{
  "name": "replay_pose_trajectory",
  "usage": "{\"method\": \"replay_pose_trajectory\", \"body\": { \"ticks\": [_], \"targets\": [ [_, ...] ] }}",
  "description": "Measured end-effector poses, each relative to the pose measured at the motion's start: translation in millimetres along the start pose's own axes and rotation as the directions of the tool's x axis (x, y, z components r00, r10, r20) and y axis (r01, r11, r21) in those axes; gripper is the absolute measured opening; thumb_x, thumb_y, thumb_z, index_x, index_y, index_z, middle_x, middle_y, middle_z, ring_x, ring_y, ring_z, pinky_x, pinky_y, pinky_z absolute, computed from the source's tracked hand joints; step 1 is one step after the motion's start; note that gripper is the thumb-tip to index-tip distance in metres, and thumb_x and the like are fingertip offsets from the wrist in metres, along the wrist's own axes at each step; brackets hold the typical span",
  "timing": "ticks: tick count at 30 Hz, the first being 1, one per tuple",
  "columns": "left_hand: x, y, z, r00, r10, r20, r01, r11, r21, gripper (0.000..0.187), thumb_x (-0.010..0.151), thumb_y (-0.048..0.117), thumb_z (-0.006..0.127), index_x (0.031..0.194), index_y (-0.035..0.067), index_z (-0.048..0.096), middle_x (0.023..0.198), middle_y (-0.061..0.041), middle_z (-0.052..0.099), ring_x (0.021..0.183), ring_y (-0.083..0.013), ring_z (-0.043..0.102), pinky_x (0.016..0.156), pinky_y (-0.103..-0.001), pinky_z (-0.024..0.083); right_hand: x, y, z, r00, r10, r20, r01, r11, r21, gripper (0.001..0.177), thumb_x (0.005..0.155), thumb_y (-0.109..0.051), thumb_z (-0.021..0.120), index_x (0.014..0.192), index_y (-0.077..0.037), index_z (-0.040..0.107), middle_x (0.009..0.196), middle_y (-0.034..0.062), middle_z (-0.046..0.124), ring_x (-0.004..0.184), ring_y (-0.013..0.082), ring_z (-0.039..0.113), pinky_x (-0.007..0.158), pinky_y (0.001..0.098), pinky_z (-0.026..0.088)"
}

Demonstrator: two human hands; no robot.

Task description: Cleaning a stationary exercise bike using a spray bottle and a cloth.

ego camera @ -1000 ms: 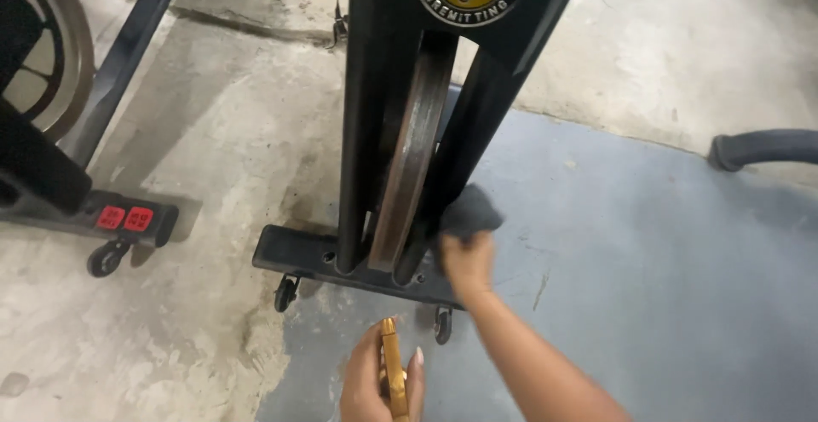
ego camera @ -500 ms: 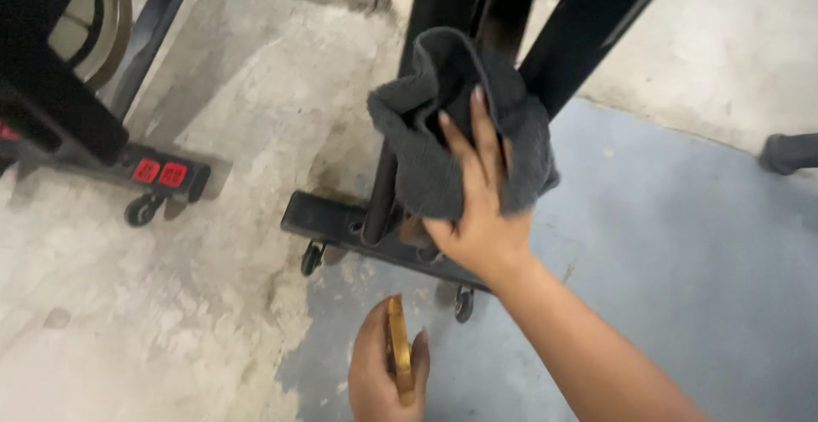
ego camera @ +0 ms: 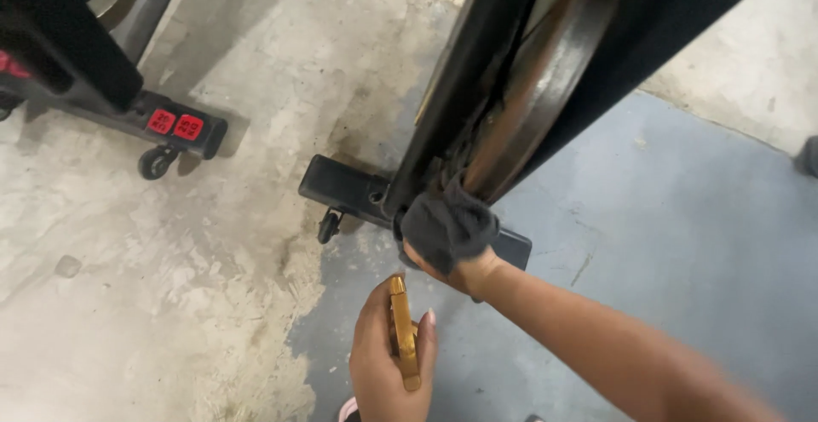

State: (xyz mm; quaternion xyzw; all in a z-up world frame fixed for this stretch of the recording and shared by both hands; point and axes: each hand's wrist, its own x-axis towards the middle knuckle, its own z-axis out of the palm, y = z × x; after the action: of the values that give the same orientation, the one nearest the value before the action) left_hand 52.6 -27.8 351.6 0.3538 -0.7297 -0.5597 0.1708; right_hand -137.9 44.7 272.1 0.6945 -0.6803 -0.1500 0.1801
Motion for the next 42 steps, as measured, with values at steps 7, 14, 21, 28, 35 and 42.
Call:
{"method": "replay_pose_trajectory", "body": {
  "ticks": [7, 14, 21, 28, 35, 42],
  "targets": [
    [2, -9, -27, 0.998, 0.007, -0.06, -0.007, 1.0, 0.003, 0.057, 0.079, 0.012, 0.079, 0.132, 0.003, 0.059, 0.118, -0.016, 0.069, 0.097, -0.0275, 0.076, 0.08, -0.035, 0.06, 87, 114, -142, 0.76, 0.637, -0.132, -0.251, 0.474, 0.844, 0.021, 0.102, -0.016, 0.065, 0.116, -0.002, 0.068, 0.112, 0.0126, 0.07, 0.104, 0.0305, 0.07, 0.089, 0.0416, 0.054],
    [12, -22, -40, 0.997, -0.078, 0.025, 0.077, 0.997, 0.014, 0.059, 0.08, 0.014, 0.077, 0.134, 0.004, 0.055, 0.126, -0.015, 0.066, 0.095, -0.0257, 0.075, 0.073, -0.034, 0.061, 140, 131, -78, 0.718, 0.684, 0.131, -0.695, 0.714, 0.081, 0.044, 0.101, -0.012, 0.053, 0.141, 0.005, 0.057, 0.142, 0.0304, 0.054, 0.129, 0.0485, 0.051, 0.106, 0.0573, 0.039],
    [42, -34, -60, 0.98, -0.188, 0.061, 0.188, 0.982, 0.008, 0.063, 0.079, 0.02, 0.079, 0.138, 0.01, 0.058, 0.121, -0.014, 0.067, 0.089, -0.0263, 0.074, 0.072, -0.035, 0.06, 120, -36, 152, 0.567, 0.578, 0.587, -0.723, 0.691, 0.017, 0.057, 0.096, -0.017, 0.046, 0.146, 0.01, 0.04, 0.159, 0.0312, 0.028, 0.146, 0.05, 0.026, 0.118, 0.062, 0.016],
    [52, -72, -65, 0.993, -0.109, 0.043, 0.112, 0.989, -0.093, 0.061, 0.078, 0.016, 0.08, 0.133, 0.004, 0.056, 0.128, -0.017, 0.063, 0.095, -0.0271, 0.076, 0.074, -0.035, 0.063, 9, -164, 330, 0.691, 0.346, 0.635, -0.626, 0.725, 0.287, 0.06, 0.099, -0.016, 0.043, 0.159, -0.009, 0.036, 0.161, 0.014, 0.036, 0.148, 0.0326, 0.037, 0.12, 0.0498, 0.028],
    [65, -83, -66, 0.99, -0.119, 0.072, 0.119, 0.993, 0.005, 0.063, 0.078, 0.015, 0.08, 0.135, 0.003, 0.056, 0.128, -0.019, 0.062, 0.102, -0.0289, 0.072, 0.079, -0.035, 0.061, 58, -82, 185, 0.904, 0.369, 0.213, -0.419, 0.865, 0.276, 0.062, 0.093, -0.014, 0.056, 0.154, -0.021, 0.051, 0.154, 0.0103, 0.044, 0.139, 0.0346, 0.045, 0.115, 0.0517, 0.035],
    [74, -89, -44, 0.956, -0.276, 0.103, 0.283, 0.956, -0.072, 0.066, 0.077, 0.016, 0.079, 0.137, 0.004, 0.056, 0.136, -0.016, 0.062, 0.095, -0.0254, 0.076, 0.076, -0.033, 0.063, 121, -71, 176, 0.805, 0.56, 0.197, -0.591, 0.725, 0.353, 0.076, 0.071, -0.021, 0.07, 0.145, -0.012, 0.052, 0.158, 0.0224, 0.045, 0.143, 0.0418, 0.039, 0.115, 0.0521, 0.034]
  ]
}}
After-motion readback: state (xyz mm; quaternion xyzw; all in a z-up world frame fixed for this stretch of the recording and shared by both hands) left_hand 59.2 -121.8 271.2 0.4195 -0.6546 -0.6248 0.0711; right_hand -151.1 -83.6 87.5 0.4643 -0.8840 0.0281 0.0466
